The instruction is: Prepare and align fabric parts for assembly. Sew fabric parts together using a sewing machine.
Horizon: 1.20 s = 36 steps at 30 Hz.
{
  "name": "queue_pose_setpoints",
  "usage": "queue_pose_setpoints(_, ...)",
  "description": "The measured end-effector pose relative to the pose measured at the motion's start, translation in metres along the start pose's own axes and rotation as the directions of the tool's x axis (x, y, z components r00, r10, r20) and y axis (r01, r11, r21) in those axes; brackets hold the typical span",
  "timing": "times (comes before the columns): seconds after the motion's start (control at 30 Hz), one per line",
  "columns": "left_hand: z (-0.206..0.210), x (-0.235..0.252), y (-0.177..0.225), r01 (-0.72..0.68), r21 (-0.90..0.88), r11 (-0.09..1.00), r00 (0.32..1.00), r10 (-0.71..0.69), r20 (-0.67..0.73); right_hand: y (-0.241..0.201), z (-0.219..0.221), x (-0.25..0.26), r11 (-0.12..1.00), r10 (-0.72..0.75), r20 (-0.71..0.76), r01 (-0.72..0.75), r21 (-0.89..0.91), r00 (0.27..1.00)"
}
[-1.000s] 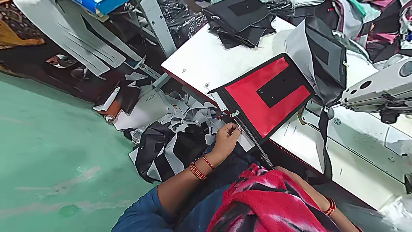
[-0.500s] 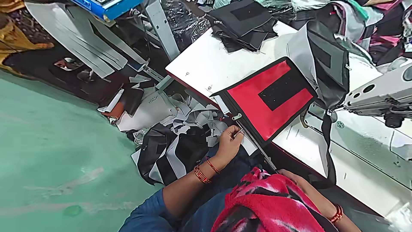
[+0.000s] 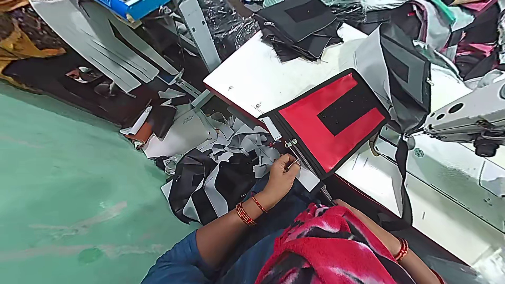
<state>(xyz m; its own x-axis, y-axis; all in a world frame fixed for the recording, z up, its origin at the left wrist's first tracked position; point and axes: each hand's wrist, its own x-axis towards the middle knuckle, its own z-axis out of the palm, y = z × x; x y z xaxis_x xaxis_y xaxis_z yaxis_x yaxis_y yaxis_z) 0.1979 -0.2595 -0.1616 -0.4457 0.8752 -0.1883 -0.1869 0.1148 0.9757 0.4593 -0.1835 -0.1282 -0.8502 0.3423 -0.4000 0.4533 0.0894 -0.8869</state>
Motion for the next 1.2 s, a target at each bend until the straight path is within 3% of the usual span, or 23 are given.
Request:
queue_pose_setpoints(0.33,0.002,0.000,-0.005,-0.025,-0.009,1.000,1.000,0.025,-0.017,0.006,0.006,0.002,0.996,-0.084,-0.086,0.082,-0.031,0.993)
queue_pose_setpoints(0.77,0.004,-0.001,-0.004,-0.023,-0.011,1.000,0.999,0.023,-0.036,0.003,0.009,0.001,0.993,-0.090,-0.131,0.080,-0.083,0.987)
queue_pose_setpoints(0.87,0.000,0.000,-0.005,-0.030,0.000,1.000,0.999,0.030,-0.022,-0.008,0.003,-0.002,0.993,-0.040,-0.065,0.032,-0.112,0.997)
queue_pose_setpoints(0.93,-0.010,0.000,-0.005,-0.060,0.051,0.997,0.998,0.060,-0.001,-0.050,-0.005,-0.006,0.983,0.133,0.049,-0.125,-0.134,0.990)
queue_pose_setpoints(1.03,-0.038,0.007,-0.004,-0.136,0.241,0.961,0.991,0.130,0.042,-0.130,-0.021,-0.003,0.886,0.450,0.188,-0.412,-0.212,0.873)
queue_pose_setpoints(1.13,-0.072,0.020,0.000,-0.124,0.468,0.875,0.992,0.104,0.068,-0.093,-0.030,-0.020,0.906,0.339,0.241,-0.248,-0.342,0.909)
queue_pose_setpoints(1.17,-0.079,0.024,0.002,-0.099,0.490,0.866,0.995,0.083,0.055,-0.095,-0.035,-0.020,0.875,0.444,0.259,-0.354,-0.329,0.858)
queue_pose_setpoints(1.2,-0.081,0.029,0.006,-0.078,0.471,0.879,0.997,0.078,0.020,-0.070,-0.043,-0.027,0.929,0.322,0.276,-0.245,-0.277,0.906)
